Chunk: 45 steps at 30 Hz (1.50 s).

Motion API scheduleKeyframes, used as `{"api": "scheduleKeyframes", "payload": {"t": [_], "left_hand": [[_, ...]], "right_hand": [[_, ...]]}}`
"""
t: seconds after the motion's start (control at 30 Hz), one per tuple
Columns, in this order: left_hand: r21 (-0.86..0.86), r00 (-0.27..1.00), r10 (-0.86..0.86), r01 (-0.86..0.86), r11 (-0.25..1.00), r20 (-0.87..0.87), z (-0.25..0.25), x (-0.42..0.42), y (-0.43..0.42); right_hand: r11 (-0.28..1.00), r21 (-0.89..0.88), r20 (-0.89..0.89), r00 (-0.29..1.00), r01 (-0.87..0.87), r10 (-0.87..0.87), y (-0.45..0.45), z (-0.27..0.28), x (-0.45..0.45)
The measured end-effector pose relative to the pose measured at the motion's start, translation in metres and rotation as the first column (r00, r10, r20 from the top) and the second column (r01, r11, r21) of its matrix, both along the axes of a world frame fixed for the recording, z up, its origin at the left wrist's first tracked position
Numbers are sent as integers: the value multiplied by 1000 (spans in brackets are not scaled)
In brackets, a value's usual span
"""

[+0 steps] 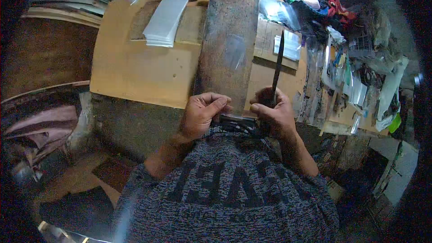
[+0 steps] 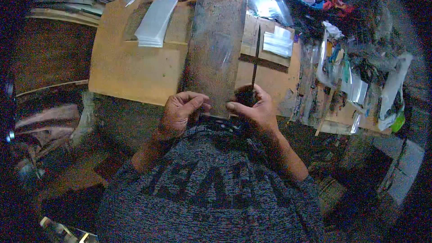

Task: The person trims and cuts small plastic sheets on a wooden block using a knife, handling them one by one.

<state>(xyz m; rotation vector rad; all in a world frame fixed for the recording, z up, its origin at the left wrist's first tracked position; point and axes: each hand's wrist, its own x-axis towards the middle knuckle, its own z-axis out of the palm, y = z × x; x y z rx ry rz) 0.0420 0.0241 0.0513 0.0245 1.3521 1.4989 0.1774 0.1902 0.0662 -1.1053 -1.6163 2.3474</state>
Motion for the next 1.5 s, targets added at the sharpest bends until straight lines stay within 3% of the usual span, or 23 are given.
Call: {"api": "scheduleKeyframes", "payload": {"t": [0.1,0.33,0.5,0.7,0.8,1.0,1.17,1.23,1.33,1.43,1.5], "left_hand": [[-20,994,-18,16,1000,-104,0,-1,0],[-27,996,5,-7,1000,-90,18,-10,-4],[51,985,59,-51,997,-161,16,-14,-8],[-34,961,2,-12,999,-275,20,-16,-15],[32,977,60,-55,998,-203,16,-14,-17],[21,986,11,-8,1000,-165,32,-12,-14],[41,974,15,-6,999,-228,22,-10,-17],[37,964,9,1,999,-264,23,-10,-17],[53,985,67,-59,997,-157,25,-11,-16],[35,973,-33,42,999,-227,19,-12,-17],[-14,992,-61,59,998,-109,20,-10,-18]], "right_hand": [[999,2,-3,999,33,-33,-4,-2,1],[982,-88,-19,985,167,-169,-10,1,0],[988,-76,-71,988,134,-139,-9,-3,2],[990,-77,-67,990,120,-125,-10,5,0],[989,-79,-83,988,127,-133,-11,3,1],[987,-36,-51,986,158,-159,-12,12,-1],[989,25,-78,986,148,-146,-12,6,2],[987,-27,-34,987,157,-158,-13,12,1],[988,-80,-77,988,131,-137,-11,7,4],[984,-107,-106,982,144,-155,-9,5,3],[990,-80,-96,987,118,-125,-8,9,2]]}}
